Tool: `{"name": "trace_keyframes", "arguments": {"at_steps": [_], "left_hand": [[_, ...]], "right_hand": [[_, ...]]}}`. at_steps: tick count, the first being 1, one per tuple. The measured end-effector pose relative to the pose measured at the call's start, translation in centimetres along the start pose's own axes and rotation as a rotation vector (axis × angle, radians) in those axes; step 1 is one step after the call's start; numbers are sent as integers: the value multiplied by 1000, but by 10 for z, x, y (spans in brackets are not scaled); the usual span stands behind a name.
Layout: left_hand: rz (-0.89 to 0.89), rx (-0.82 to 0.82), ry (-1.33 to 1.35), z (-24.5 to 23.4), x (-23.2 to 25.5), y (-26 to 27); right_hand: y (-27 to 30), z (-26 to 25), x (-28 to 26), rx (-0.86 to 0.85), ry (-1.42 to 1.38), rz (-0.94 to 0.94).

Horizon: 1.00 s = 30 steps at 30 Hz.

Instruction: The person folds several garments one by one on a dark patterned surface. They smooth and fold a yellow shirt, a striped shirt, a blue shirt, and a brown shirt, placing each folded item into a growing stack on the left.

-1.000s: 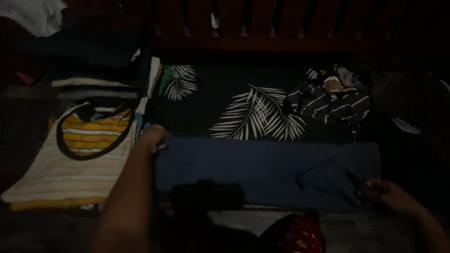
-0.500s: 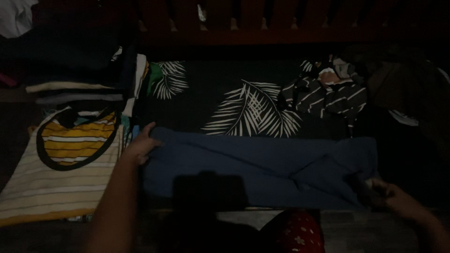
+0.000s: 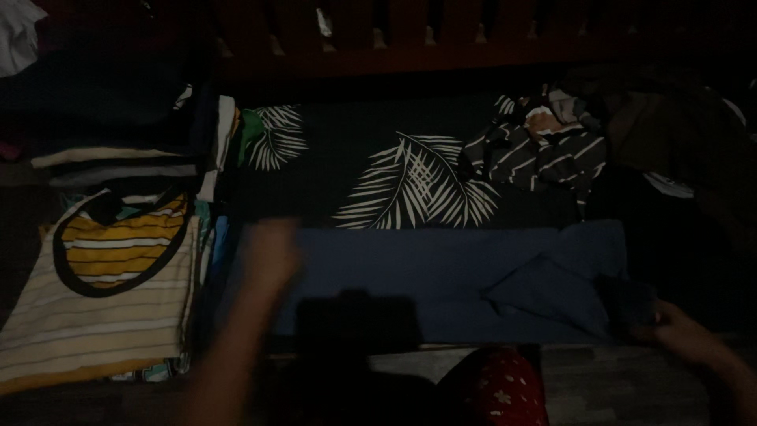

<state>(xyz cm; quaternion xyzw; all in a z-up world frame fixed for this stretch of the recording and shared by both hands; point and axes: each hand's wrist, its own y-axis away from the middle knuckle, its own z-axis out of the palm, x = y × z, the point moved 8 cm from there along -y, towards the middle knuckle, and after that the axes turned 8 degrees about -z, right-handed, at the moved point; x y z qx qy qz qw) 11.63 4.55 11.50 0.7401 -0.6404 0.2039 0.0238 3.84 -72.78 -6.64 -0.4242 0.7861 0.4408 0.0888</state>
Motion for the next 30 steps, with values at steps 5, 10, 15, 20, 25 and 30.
{"name": "trace_keyframes", "arguments": {"at_steps": [5, 10, 15, 20, 25, 30], "left_hand": [[306, -562, 418, 98, 198, 61], [219, -877, 759, 147, 303, 105], [179, -1063, 735, 164, 323, 123], [674, -769, 821, 137, 303, 162], [740, -732, 545, 148, 300, 182], [463, -769, 826, 153, 319, 154]], "right_hand": [[20, 2, -28, 108, 18, -65], [50, 47, -85, -122, 10, -411], [67, 40, -70, -126, 53, -462], [70, 22, -8, -125, 156, -327], [70, 19, -16, -213, 85, -420], [57, -7, -104, -67, -182, -553]]}}
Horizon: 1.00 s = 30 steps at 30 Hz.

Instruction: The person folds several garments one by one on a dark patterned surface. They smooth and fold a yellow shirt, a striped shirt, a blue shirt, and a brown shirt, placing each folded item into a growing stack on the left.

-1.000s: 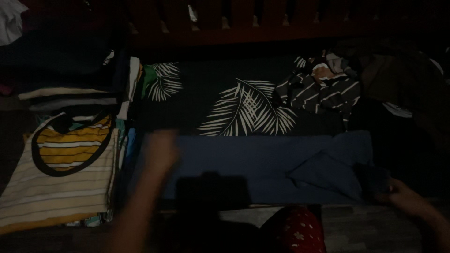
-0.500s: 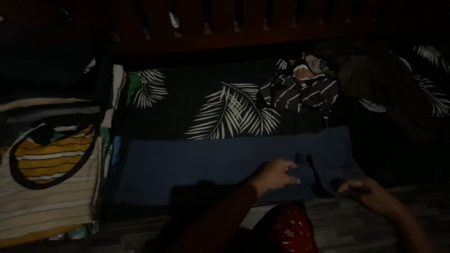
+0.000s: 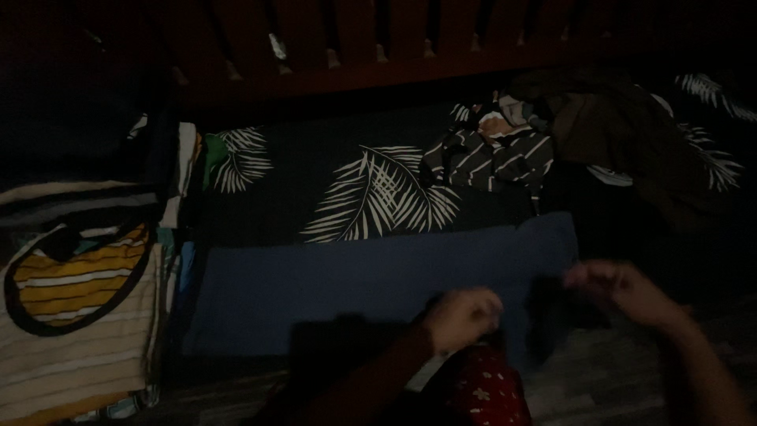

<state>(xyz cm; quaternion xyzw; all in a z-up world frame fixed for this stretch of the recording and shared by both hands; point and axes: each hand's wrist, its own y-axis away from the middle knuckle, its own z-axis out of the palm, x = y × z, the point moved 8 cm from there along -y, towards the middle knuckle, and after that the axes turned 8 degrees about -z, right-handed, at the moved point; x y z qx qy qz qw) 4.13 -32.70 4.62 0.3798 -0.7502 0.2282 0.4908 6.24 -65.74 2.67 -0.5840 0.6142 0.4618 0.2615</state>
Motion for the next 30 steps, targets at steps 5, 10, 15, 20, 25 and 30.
{"name": "trace_keyframes", "arguments": {"at_steps": [5, 10, 15, 20, 25, 30], "left_hand": [[-533, 240, 396, -36, -50, -24], [-617, 104, 265, -41, -43, -9], [-391, 219, -119, -101, -12, 12], [-709, 812, -450, -284, -61, 110], [-1034, 926, -716, -354, -127, 223], [-1137, 842, -366, -359, -177, 260]], "right_hand": [[-13, -1, -9, 359, 22, 197], [-3, 14, 22, 374, 7, 306], [-11, -6, 22, 430, 254, 268], [-18, -5, 36, 421, 309, 408], [-34, 20, 34, 203, 275, 378], [-24, 35, 10, 223, -1, 584]]}}
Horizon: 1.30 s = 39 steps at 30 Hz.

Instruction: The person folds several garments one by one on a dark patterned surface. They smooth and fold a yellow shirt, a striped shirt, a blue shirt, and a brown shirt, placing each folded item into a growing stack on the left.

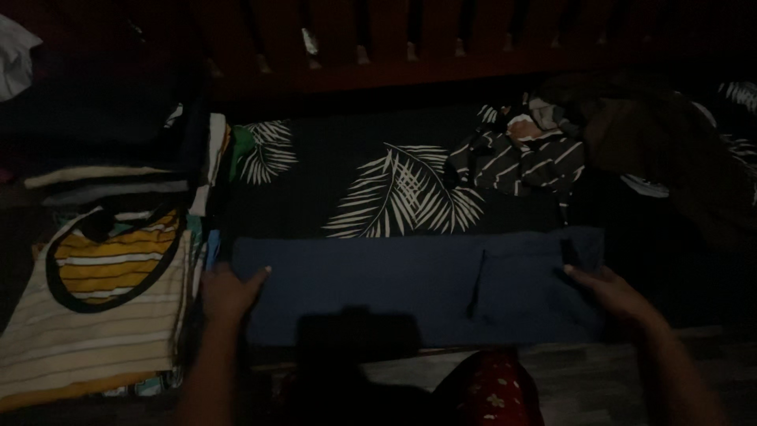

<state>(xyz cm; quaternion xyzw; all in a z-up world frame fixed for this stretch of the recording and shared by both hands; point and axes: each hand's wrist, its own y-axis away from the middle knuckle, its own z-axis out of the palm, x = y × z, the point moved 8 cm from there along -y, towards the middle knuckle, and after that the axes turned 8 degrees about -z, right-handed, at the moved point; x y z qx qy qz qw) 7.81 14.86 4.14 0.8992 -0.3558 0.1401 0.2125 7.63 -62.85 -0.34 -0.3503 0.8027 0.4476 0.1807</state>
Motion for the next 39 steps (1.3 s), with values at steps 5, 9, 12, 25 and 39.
{"name": "trace_keyframes", "arguments": {"at_steps": [5, 9, 12, 25, 39], "left_hand": [[-213, -644, 387, 30, -10, 12], [-229, -762, 903, 22, 5, 21], [-91, -878, 1304, 11, 30, 21], [-297, -589, 1262, 3, -17, 34], [-81, -733, 1549, -11, 26, 51]], "right_hand": [[41, 24, -33, -228, -145, 5], [50, 4, -68, -110, -128, -25], [45, -30, -103, -24, -26, -143], [-27, -80, -165, 503, 133, -877], [93, 203, -202, 159, 659, -964]]}}
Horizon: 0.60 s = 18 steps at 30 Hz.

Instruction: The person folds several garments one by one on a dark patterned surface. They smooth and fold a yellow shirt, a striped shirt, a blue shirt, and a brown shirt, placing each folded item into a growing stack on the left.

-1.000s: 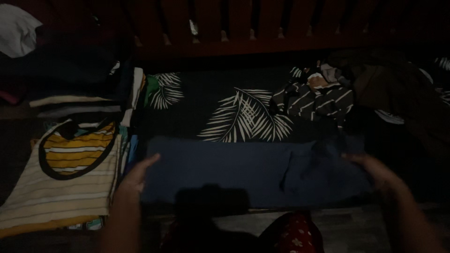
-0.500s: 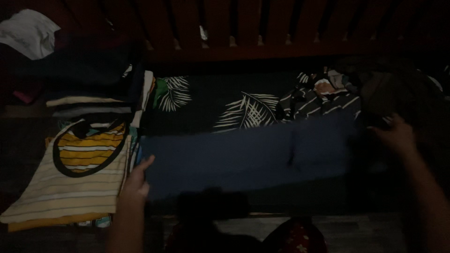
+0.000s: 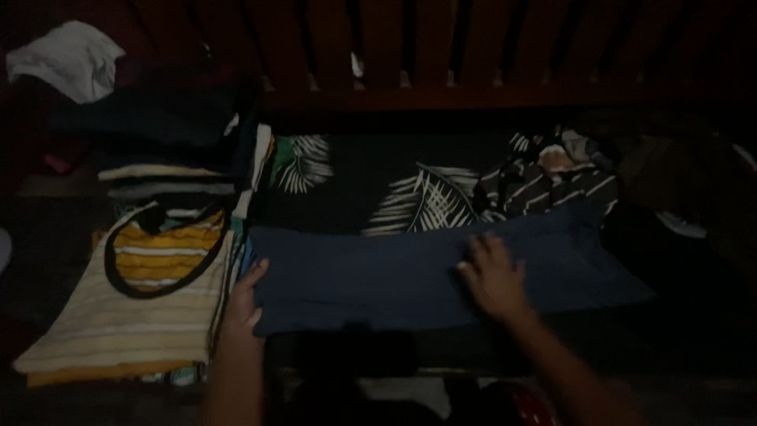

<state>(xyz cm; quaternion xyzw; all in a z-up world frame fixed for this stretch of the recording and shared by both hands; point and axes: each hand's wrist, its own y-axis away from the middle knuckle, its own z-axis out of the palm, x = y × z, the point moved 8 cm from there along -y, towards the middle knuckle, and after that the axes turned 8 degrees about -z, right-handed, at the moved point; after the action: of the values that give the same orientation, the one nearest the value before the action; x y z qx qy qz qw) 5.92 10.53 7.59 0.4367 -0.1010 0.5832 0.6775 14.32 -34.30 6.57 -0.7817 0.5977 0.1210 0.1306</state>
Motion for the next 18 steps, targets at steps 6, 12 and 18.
{"name": "trace_keyframes", "arguments": {"at_steps": [6, 12, 18], "left_hand": [[691, -391, -991, 119, -23, 44], [-251, -440, -322, 214, -144, -12], [-26, 67, -580, 134, -149, -58]], "right_hand": [[7, 51, -91, -259, -1122, -94], [30, 17, -5, 6, -1492, 733], [24, 12, 23, -191, -1356, 520]]}}
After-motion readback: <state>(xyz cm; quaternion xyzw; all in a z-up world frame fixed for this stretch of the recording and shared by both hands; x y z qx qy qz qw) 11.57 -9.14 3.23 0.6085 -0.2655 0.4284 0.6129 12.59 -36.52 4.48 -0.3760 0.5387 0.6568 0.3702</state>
